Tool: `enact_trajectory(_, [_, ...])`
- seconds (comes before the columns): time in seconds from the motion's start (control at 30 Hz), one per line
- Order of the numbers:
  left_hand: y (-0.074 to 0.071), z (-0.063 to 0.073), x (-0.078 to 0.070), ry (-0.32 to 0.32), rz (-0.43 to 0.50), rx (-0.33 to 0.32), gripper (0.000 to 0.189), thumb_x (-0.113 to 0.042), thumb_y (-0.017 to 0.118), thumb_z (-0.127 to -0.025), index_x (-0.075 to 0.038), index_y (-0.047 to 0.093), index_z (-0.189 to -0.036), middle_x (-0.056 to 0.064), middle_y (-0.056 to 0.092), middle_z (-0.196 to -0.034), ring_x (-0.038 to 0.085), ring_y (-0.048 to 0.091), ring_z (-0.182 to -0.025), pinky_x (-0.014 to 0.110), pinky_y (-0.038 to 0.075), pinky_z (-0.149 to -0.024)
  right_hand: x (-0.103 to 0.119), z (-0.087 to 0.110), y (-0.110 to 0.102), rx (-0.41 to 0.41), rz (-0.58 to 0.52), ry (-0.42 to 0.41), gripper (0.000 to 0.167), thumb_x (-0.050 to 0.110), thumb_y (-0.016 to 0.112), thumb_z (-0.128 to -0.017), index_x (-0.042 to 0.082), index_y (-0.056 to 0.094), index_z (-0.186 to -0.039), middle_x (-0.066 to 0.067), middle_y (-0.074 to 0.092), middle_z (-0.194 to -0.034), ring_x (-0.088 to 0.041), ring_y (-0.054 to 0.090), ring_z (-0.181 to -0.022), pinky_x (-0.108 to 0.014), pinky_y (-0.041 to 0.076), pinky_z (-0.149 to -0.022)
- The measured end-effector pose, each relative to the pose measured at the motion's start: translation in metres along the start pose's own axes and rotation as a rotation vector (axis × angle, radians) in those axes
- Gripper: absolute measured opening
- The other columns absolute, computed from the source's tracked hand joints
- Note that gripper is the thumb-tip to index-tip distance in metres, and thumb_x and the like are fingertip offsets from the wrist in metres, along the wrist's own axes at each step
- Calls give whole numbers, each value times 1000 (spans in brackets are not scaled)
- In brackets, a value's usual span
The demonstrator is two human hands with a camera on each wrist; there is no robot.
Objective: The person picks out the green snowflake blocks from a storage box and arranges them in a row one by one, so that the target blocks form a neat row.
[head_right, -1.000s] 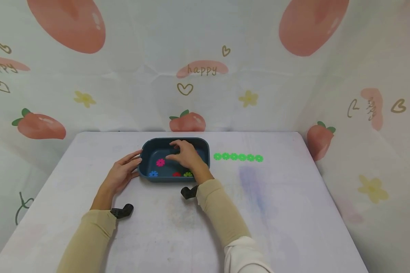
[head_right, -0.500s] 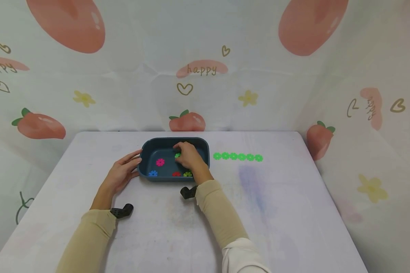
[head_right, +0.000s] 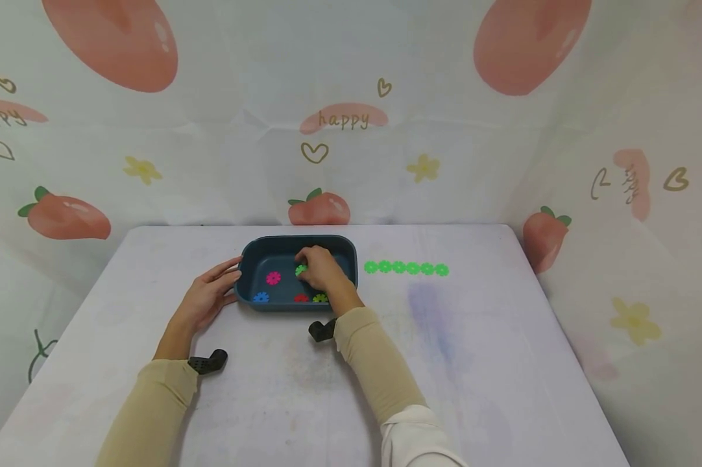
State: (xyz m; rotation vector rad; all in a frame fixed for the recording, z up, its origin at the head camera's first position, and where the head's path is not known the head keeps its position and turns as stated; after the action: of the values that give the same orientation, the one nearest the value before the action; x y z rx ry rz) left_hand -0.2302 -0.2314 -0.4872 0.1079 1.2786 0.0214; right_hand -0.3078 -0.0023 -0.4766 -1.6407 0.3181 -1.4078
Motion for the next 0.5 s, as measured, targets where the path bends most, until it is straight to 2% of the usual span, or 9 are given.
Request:
enact_trajectory(0.13, [-2,-1,2,3,1,2,60,-26,67,-100,-15,46,-155,-7,63,-129,5,63,-111,26,60,-88,0,1,0,-18,-20,14,23,15,76,-93,10,73,-115,-7,71,-112,-21,64,-104,-37,55,-96])
enact_trajectory(0.23, [-4,-6,6,2,2,0,60,-28,67,-100,-17,46,-154,-7,63,-129,5,63,-111,26,60,-88,3,3,0,-30,-51,-6,15,16,75,-94,12,75,-108,-5,73,-103,-18,64,-95,-35,56,-89])
enact_trajectory(0.37, [-8,-11,13,5,-5,-8,62,-32,70,-98,-19,48,-154,-6,62,-134,5,63,-113,26,60,-88,9,3,-1,-40,-88,-61,13,18,74,-95,13,76,-106,-3,75,-99,-15,65,-90,-31,56,-83])
enact_trajectory(0.5, [-9,-13,16,5,-9,-14,63,-35,71,-97,-20,48,-153,0,57,-145,5,62,-113,26,59,-88,13,5,-4,-59,-138,-91,14,19,73,-96,14,76,-109,-2,75,-99,-15,67,-90,-28,56,-80])
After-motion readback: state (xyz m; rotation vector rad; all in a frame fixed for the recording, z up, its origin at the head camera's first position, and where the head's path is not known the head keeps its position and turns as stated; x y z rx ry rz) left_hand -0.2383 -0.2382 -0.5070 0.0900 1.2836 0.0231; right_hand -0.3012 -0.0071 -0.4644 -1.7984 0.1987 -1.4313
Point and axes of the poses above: each hand's wrist, its own z-axis away from the middle knuckle, its own y-axis out of the palm, x = y × z, the point moved 6 cm from there along -z, towards the middle knuckle
